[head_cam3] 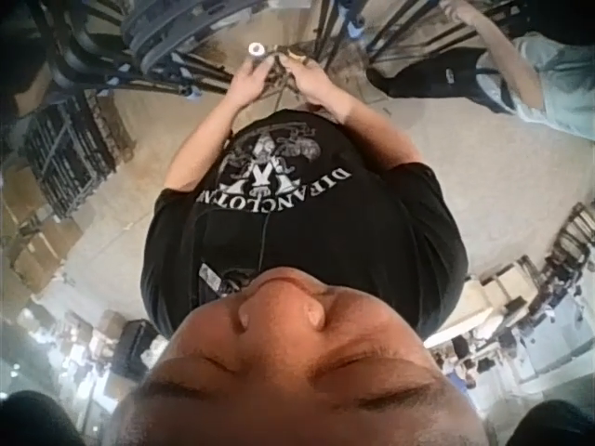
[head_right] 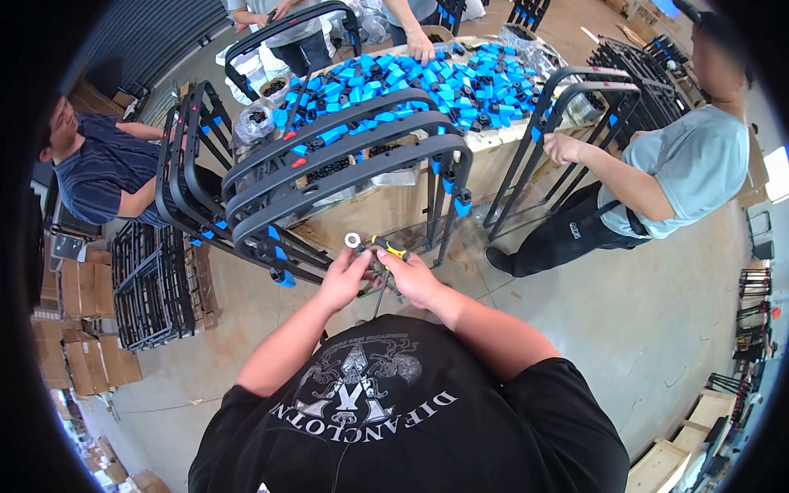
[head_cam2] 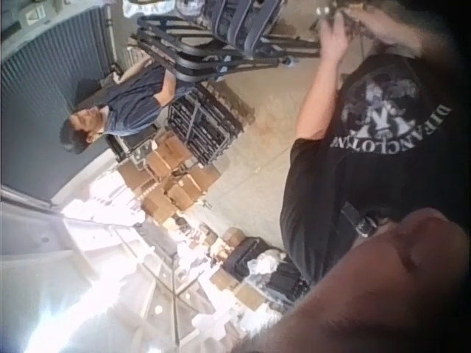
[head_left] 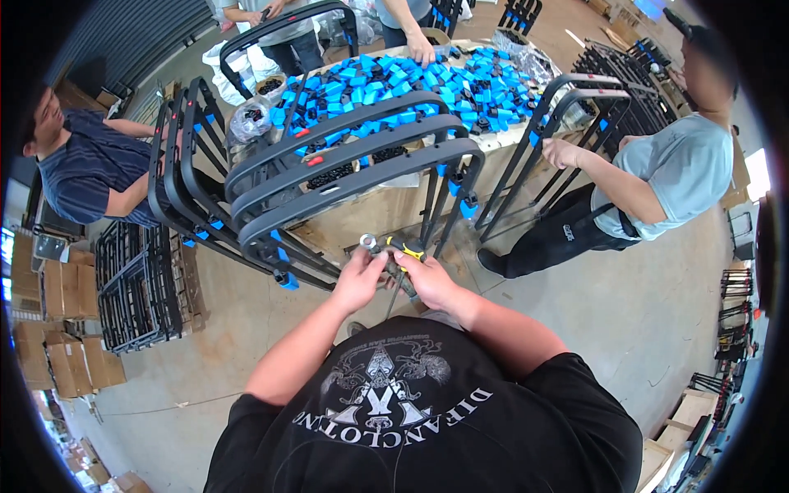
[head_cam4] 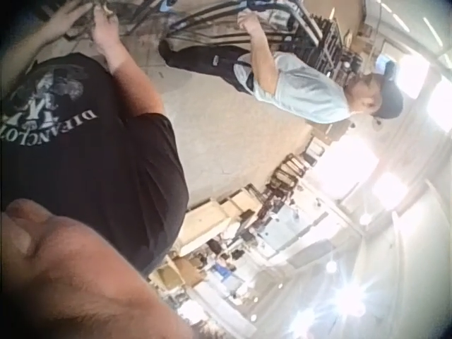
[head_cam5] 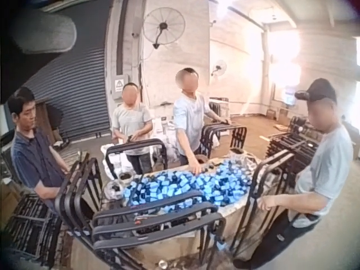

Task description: Assemble metal frames by attaching blue plastic components and trimming them with pliers.

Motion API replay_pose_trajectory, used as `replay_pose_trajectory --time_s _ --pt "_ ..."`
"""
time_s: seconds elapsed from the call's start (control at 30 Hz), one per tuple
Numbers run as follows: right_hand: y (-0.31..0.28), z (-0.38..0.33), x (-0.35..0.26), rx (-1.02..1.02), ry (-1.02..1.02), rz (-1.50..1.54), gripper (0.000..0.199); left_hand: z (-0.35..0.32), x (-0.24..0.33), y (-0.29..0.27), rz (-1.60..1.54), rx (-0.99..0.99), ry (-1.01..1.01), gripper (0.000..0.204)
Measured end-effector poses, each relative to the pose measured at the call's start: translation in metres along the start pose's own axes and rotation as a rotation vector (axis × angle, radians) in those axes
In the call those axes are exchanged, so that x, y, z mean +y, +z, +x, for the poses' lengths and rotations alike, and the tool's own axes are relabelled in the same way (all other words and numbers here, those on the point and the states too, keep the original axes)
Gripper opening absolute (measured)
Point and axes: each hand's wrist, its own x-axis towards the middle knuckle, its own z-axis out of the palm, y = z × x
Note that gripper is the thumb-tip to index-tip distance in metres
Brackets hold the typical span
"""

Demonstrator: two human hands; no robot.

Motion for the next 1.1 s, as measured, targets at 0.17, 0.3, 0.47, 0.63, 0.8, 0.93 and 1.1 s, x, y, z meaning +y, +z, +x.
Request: replay_pose_trajectory --time_s 0.17,0.3,0.47,0.63,0.8,0.93,1.1 --pt "-0.119 0.004 0.002 0.300 -0.196 -0.264 0.036 0.076 -0.029 0.098 -0.064 0.052 0.000 0.032" --pt "-0.216 -0.006 -0.034 0.652 -0.434 -0.753 0.043 0.117 -0.055 0.139 0.355 0.019 -0.117 0.040" --pt "-0.270 0.026 -0.068 0.575 -0.331 -0.202 0.024 0.133 0.028 0.205 -0.084 -0.040 -0.407 0.042" --pt "-0.270 0.054 -0.085 0.498 -0.263 0.008 0.021 0.140 0.031 0.225 -0.174 0.006 -0.377 0.024" --pt "-0.272 0.074 -0.079 0.435 -0.186 0.087 0.021 0.141 0.039 0.225 -0.178 -0.089 -0.370 0.023" --pt "-0.283 0.079 -0.079 0.374 -0.138 -0.045 0.034 0.144 0.049 0.222 -0.307 -0.117 -0.422 0.021" --pt "-0.300 0.070 -0.095 0.324 -0.185 -0.360 0.045 0.138 0.046 0.225 -0.344 -0.130 -0.389 0.021"
